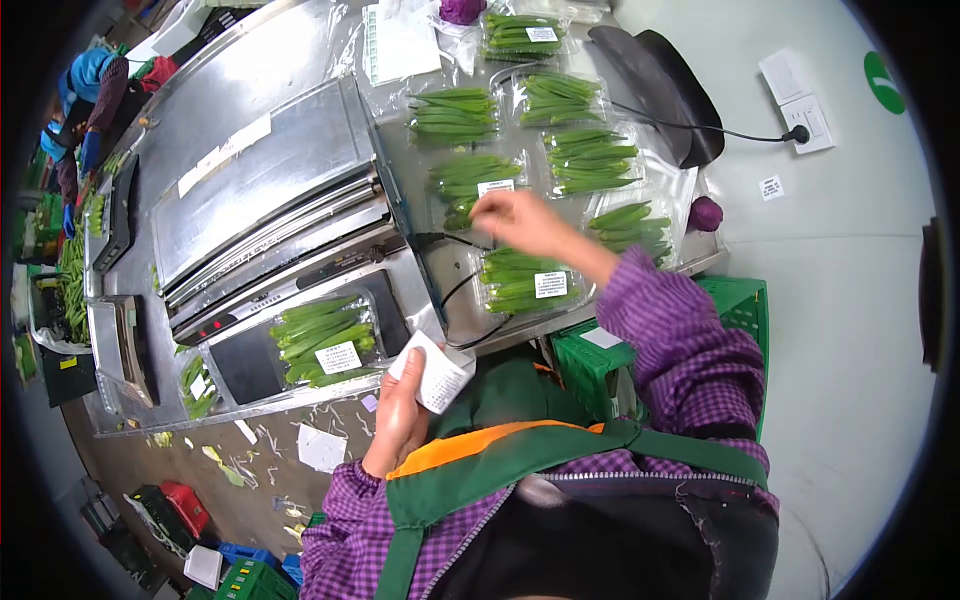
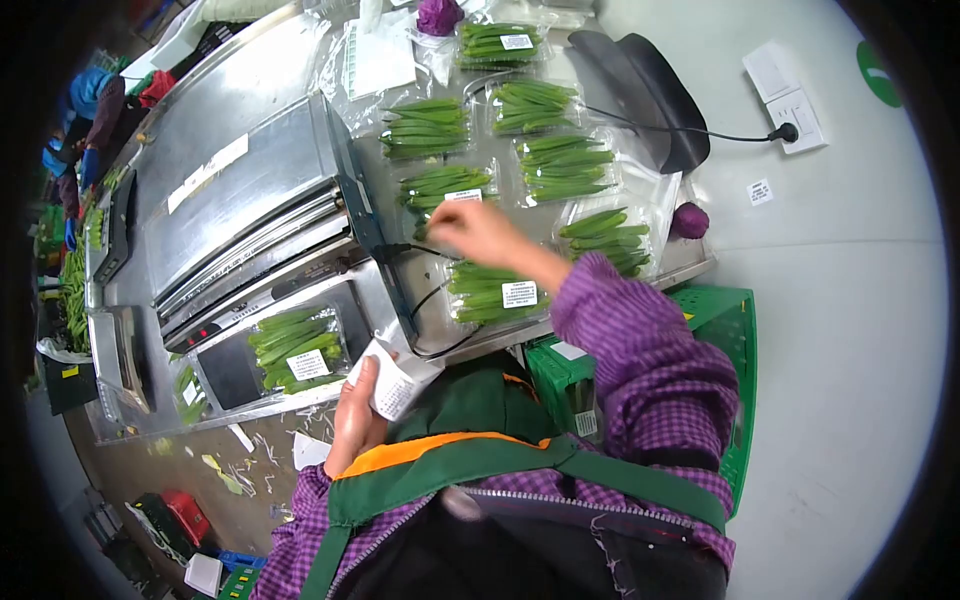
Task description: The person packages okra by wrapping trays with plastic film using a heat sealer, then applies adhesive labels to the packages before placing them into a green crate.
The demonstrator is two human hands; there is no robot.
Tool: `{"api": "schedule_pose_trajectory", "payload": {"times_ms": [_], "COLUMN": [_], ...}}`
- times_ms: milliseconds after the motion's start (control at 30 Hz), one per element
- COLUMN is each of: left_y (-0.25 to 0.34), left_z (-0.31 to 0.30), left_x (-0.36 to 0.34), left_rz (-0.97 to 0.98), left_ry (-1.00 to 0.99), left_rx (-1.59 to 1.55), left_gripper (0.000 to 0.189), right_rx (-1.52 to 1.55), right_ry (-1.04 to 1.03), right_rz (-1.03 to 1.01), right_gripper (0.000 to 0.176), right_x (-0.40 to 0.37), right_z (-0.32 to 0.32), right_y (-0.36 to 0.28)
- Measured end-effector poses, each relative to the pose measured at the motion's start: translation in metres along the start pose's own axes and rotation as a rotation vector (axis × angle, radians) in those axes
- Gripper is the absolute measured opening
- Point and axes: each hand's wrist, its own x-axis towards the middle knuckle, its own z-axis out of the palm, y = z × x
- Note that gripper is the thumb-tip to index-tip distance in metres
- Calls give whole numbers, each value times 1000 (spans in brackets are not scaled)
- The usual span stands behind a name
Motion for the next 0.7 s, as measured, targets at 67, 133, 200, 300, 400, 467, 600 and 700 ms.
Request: {"api": "schedule_pose_trajectory", "payload": {"times_ms": [67, 133, 200, 300, 400, 467, 600, 700], "left_y": [7, 5, 6, 5, 11, 11, 10, 12], "left_z": [4, 0, 4, 8, 13, 12, 4, 6], "left_x": [4, 9, 8, 10, 8, 10, 14, 16], "left_rz": [5, -2, -27, -23, -40, -51, -26, 1], "left_ry": [56, 15, -14, -40, -51, -37, -90, -7], "left_rx": [-69, -83, -61, -76, -90, -87, -38, -91], "left_gripper": [38, 38, 37, 40, 39, 39, 37, 39], "right_rx": [192, 98, -19, -66, -14, 25, -8, 20], "right_ry": [-317, -456, -380, -258, -233, -206, -129, -114], "right_rz": [-43, -143, -225, -249, -248, -159, -232, -291], "right_gripper": [32, 32, 31, 24, 18, 15, 13, 13], "right_x": [-39, -71, -85, -94, -99, -98, -97, -93], "right_z": [20, 46, 67, 74, 72, 73, 77, 81], "right_y": [-63, -89, -87, -87, -92, -97, -93, -84]}}
